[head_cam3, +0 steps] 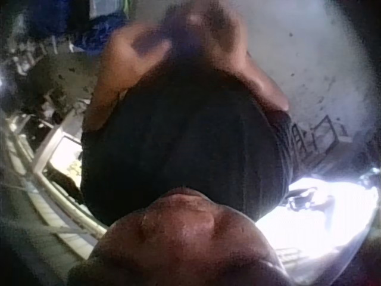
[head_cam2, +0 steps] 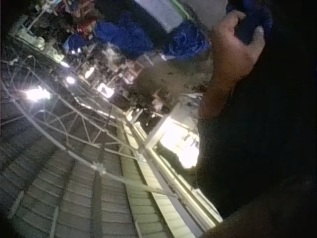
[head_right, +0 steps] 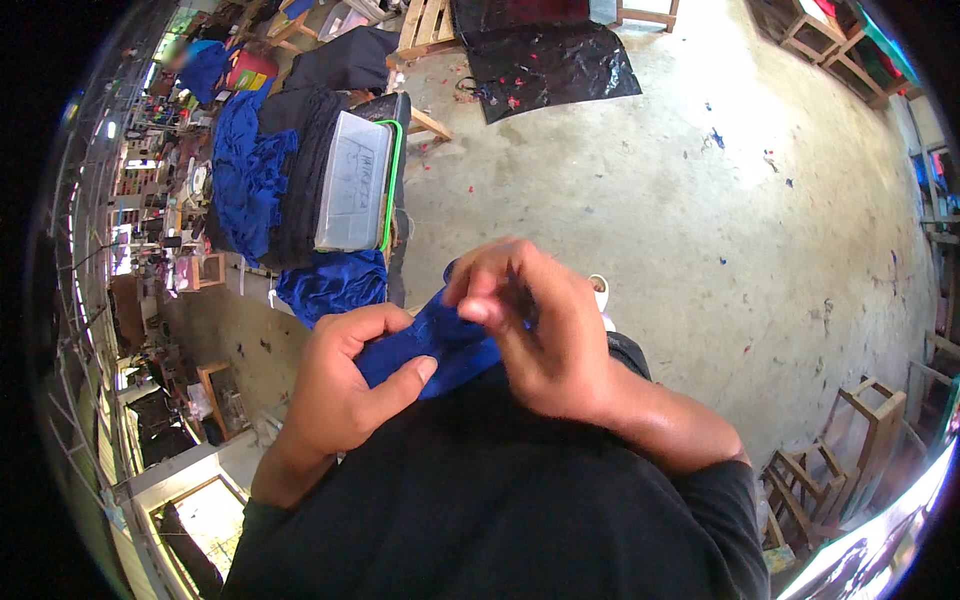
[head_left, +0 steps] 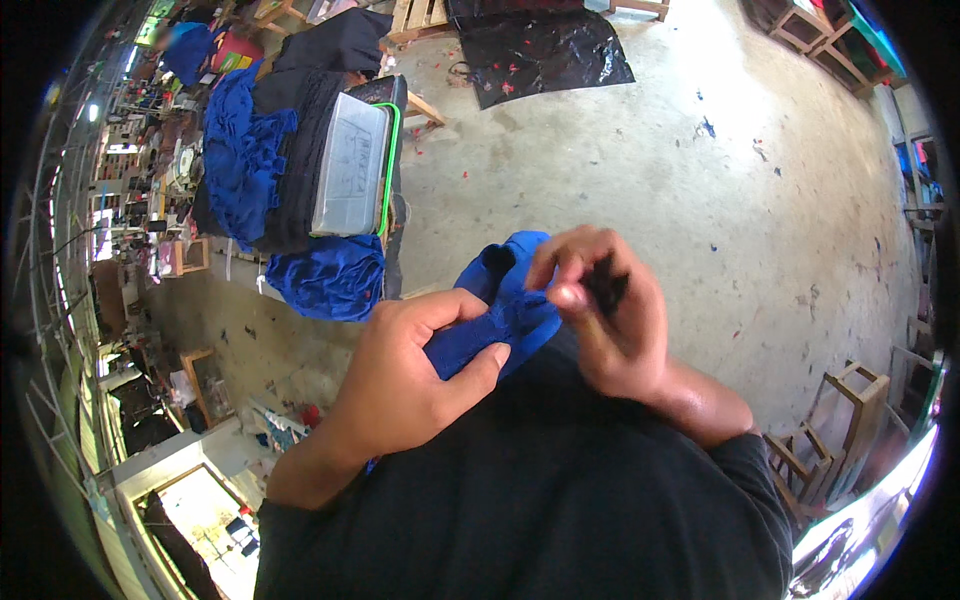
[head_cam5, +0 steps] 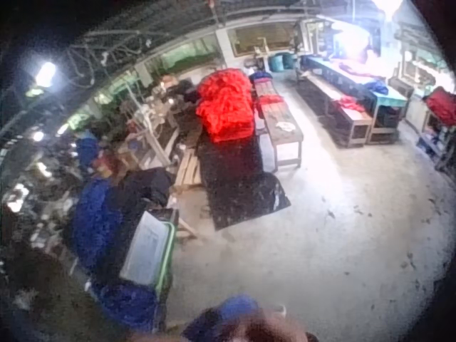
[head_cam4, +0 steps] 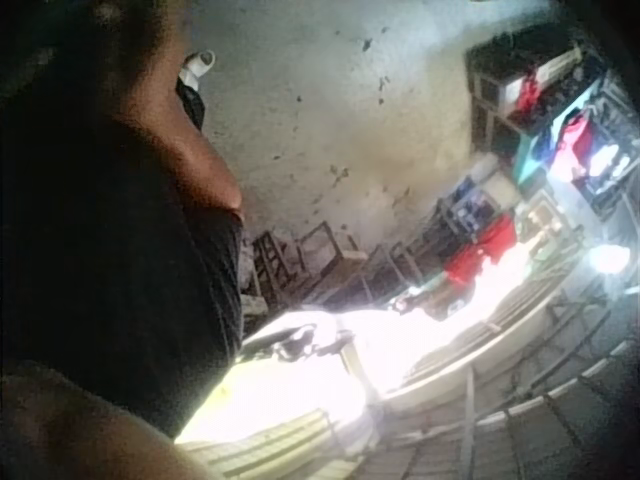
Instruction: The person uses scissors to cut a blue piece of fabric, repeatedly trimming edges and small sections. The person holds the fabric with one hand and cuts with the other, occasionally adjusting the fabric's position.
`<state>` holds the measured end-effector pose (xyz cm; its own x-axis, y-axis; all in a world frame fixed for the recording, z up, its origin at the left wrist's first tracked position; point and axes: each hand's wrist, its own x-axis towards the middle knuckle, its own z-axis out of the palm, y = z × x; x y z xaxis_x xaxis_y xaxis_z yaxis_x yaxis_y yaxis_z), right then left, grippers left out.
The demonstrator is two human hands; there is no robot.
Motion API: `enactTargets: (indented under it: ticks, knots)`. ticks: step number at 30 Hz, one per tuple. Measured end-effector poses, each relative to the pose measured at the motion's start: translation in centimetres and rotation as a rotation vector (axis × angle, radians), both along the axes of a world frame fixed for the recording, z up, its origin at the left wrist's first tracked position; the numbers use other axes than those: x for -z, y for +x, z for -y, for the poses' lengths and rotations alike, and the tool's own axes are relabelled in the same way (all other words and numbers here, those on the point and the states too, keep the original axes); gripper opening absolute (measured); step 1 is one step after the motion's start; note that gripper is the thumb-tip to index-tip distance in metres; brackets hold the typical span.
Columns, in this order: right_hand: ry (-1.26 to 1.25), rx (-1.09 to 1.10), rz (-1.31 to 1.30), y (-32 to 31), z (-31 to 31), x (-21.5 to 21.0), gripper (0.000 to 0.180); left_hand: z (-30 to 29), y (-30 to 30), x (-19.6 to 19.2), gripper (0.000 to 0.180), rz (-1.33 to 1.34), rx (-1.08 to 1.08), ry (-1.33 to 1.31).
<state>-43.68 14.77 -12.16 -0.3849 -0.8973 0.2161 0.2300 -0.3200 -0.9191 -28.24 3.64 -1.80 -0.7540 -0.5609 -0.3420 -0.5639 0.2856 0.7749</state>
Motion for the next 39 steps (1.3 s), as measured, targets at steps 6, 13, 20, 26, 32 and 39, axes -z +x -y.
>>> enactTargets:
  ticks: [6, 13, 20, 26, 32, 39]
  knots:
    - [0.201, -0.062, 0.120, -0.6, -1.5, -0.7, 0.014, 0.2, 0.1, -0.3, 0.018, 0.007, -0.020, 0.012]
    - [0.317, -0.448, -0.207, -1.8, -2.8, -3.8, 0.016, 0.2, 0.0, -0.9, 0.017, 0.003, -0.023, 0.015]
    - [0.299, -0.442, -0.088, -0.7, -2.5, -3.9, 0.017, -0.2, -0.2, -0.9, 0.014, -0.038, -0.022, 0.036]
    - [0.302, -0.444, -0.108, -0.7, -2.4, -3.8, 0.017, -0.2, -0.4, -1.3, 0.011, -0.015, 0.028, -0.041]
    - [0.305, -0.437, -0.083, -0.8, -2.4, -3.9, 0.016, -0.4, -0.7, -1.4, 0.010, -0.021, 0.048, -0.107]
    - [0.324, -0.452, -0.082, -0.9, -2.3, -4.1, 0.016, -0.3, -0.6, -1.1, 0.012, -0.062, 0.083, -0.179]
